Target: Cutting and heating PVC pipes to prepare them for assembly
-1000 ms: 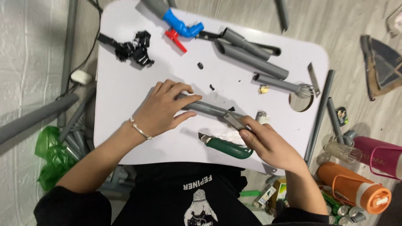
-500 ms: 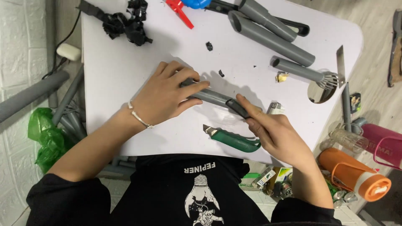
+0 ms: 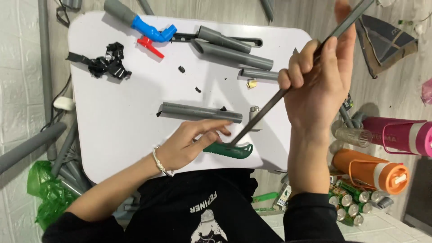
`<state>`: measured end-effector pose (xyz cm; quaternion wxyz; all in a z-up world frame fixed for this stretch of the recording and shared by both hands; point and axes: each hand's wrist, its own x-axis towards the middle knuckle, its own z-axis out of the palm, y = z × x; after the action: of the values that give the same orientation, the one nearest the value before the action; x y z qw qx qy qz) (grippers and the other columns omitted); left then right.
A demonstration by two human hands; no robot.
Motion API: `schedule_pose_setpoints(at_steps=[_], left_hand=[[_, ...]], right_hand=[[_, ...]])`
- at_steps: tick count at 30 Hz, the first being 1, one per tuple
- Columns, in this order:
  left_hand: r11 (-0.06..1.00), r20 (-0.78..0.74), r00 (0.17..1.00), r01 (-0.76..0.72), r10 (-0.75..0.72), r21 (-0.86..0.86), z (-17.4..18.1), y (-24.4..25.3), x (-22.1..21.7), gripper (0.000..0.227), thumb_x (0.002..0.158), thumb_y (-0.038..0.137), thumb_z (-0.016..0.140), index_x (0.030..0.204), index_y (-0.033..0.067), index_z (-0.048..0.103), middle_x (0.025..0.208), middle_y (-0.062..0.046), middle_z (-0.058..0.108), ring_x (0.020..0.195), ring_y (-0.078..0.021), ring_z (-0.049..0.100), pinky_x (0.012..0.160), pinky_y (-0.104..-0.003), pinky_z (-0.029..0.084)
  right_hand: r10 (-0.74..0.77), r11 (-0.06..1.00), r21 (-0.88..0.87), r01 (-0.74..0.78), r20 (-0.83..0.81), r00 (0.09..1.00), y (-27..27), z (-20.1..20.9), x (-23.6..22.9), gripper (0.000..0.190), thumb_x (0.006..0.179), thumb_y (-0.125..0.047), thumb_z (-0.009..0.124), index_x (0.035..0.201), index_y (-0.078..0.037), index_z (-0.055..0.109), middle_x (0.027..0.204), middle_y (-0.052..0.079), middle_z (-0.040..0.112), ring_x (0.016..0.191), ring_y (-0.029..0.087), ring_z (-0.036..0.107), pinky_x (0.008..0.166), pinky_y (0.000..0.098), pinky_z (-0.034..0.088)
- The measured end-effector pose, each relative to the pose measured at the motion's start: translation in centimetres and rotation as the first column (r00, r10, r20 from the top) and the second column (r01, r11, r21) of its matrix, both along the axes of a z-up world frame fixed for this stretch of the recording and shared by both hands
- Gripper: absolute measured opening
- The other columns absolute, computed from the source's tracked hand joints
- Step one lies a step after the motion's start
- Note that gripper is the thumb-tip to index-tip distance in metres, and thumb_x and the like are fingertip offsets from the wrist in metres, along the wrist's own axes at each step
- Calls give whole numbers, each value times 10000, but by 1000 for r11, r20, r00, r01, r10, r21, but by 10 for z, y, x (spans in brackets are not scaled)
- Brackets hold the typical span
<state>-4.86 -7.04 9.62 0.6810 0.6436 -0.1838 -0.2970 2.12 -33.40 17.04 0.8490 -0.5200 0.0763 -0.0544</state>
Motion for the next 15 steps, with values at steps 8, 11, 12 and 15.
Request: schedule_pose_setpoints(at_steps=[8, 11, 12, 15], left_hand=[[1000, 23, 999, -27, 27, -9, 21, -9, -15, 226, 1031, 215, 611, 992, 85, 792, 852, 7, 819, 740, -77, 762, 666, -197, 566], [998, 60, 998, 25, -21, -62, 1, -15, -31, 258, 1071, 229, 562, 1065, 89, 780, 843, -26, 821, 558, -66, 603, 512, -188, 447], [994, 143, 987, 82, -72, -66, -8, -17, -37, 287, 1104, 241, 517, 1095, 120, 777, 807, -30, 810, 365, -24, 411, 336, -169, 270], [985, 336, 929, 118, -155, 128, -26, 3, -48, 381, 1085, 322, 522, 1372, 111, 659, 1131, -68, 827, 859, -189, 801, 868, -378, 623]], right_hand=[[-153, 986, 81, 145, 104, 983, -1, -36, 4, 490, 1259, -176, 536, 1725, -249, 402, 1033, 69, 482, 701, 131, 386, 601, 275, 384], [-101, 980, -155, 123, 144, 984, -5, -49, -7, 468, 1192, -147, 556, 1624, -235, 399, 1054, 78, 558, 715, 146, 445, 599, 295, 432], [-7, 936, -348, 58, 145, 989, -7, -54, -12, 387, 1142, -109, 547, 1495, -221, 434, 1054, 74, 583, 741, 159, 482, 625, 306, 442], [277, 576, -808, -121, 54, 959, -24, -65, -28, 214, 992, 4, 519, 1108, -175, 541, 1053, 60, 659, 819, 197, 591, 702, 337, 471]])
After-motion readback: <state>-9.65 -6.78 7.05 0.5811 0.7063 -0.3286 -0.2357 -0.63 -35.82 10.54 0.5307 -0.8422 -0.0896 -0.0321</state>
